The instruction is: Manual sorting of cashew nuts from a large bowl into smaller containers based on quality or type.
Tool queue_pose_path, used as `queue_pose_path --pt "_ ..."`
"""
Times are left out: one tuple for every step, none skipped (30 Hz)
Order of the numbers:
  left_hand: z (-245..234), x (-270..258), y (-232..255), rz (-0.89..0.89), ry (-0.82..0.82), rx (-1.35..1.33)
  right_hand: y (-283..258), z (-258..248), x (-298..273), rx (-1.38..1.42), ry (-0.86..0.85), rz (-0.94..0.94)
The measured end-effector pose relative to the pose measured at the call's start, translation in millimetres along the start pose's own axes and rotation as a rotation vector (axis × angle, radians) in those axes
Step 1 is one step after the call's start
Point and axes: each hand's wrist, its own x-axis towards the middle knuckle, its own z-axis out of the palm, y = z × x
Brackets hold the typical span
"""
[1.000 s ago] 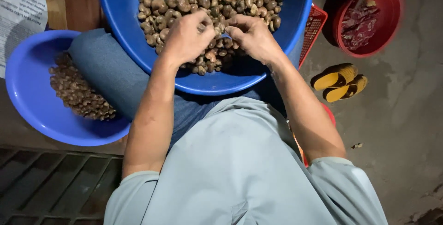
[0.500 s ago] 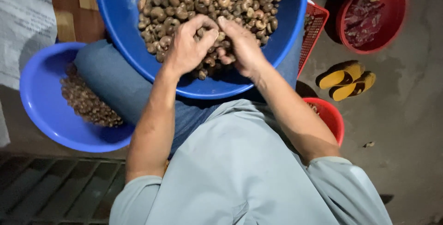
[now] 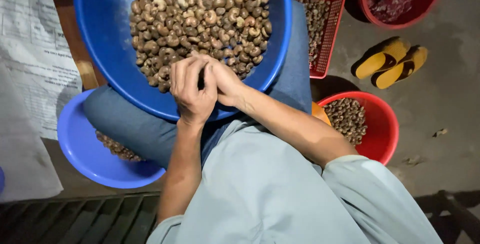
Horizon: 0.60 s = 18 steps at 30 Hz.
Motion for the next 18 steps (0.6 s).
queue_pose_path --pt "0.7 1.1 4.4 -0.019 -0.001 -0.039 9.0 -9.3 6.0 0.038 -0.042 -0.034" --pt "0.0 2.6 8.5 -0.01 -0.009 -0.046 7.1 -5.3 5.3 0.046 -0.038 -0.045" --pt "-0.1 4.1 12.7 -0.031 0.0 -0.114 4.7 -2.3 4.1 0.067 -0.019 0.005" --pt "-0.2 5.4 16.5 -0.052 0.008 -0.182 2.4 0.8 3.4 0.088 -0.001 0.055" --pt "1.3 3.2 15.4 -0.048 -0.001 -0.192 -7.2 5.5 -8.9 0.095 0.007 0.046" --pt "2.5 0.8 13.8 -0.036 0.051 -0.23 -16.2 10.5 -20.8 0.123 0.043 0.068" --pt "3.5 -2.6 12.6 -0.03 0.104 -0.266 -24.3 15.3 -33.4 0.15 0.08 0.094" --pt "1.3 -1.5 8.7 -0.03 0.096 -0.274 -39.9 18.0 -40.7 0.155 0.088 0.088" --pt "-1.6 -1.7 5.0 -0.046 0.113 -0.247 -54.3 20.7 -48.5 0.117 0.031 0.084" --pt "-5.1 -1.9 0.3 -0.062 0.13 -0.22 -67.9 24.1 -55.5 0.079 -0.026 0.08" --pt "-9.1 4.6 0.7 -0.071 0.129 -0.218 -81.8 15.1 -67.4 0.079 -0.023 0.089" --pt "-14.2 11.2 -0.3 -0.087 0.033 -0.213 -95.1 7.4 -78.2 0.019 -0.024 0.067" --pt "-21.6 17.4 -2.1 -0.109 -0.054 -0.197 -108.3 1.9 -86.5 -0.047 -0.036 0.054" --pt "-24.4 19.2 -8.6 -0.123 -0.046 -0.184 -117.5 -17.3 -100.1 -0.054 -0.043 0.072" --pt "-29.0 19.1 -14.8 -0.135 -0.202 -0.178 -126.1 -36.3 -112.9 -0.097 -0.013 0.035" --pt "-34.2 18.7 -21.7 -0.151 -0.358 -0.174 -135.2 -54.9 -124.3 -0.14 0.015 -0.002" --pt "-33.3 16.0 -30.9 -0.171 -0.346 -0.158 -137.5 -86.6 -137.2 -0.15 0.002 0.021" --pt "-32.8 13.1 -40.4 -0.149 -0.458 -0.131 -141.1 -118.4 -149.0 -0.18 0.026 -0.024"
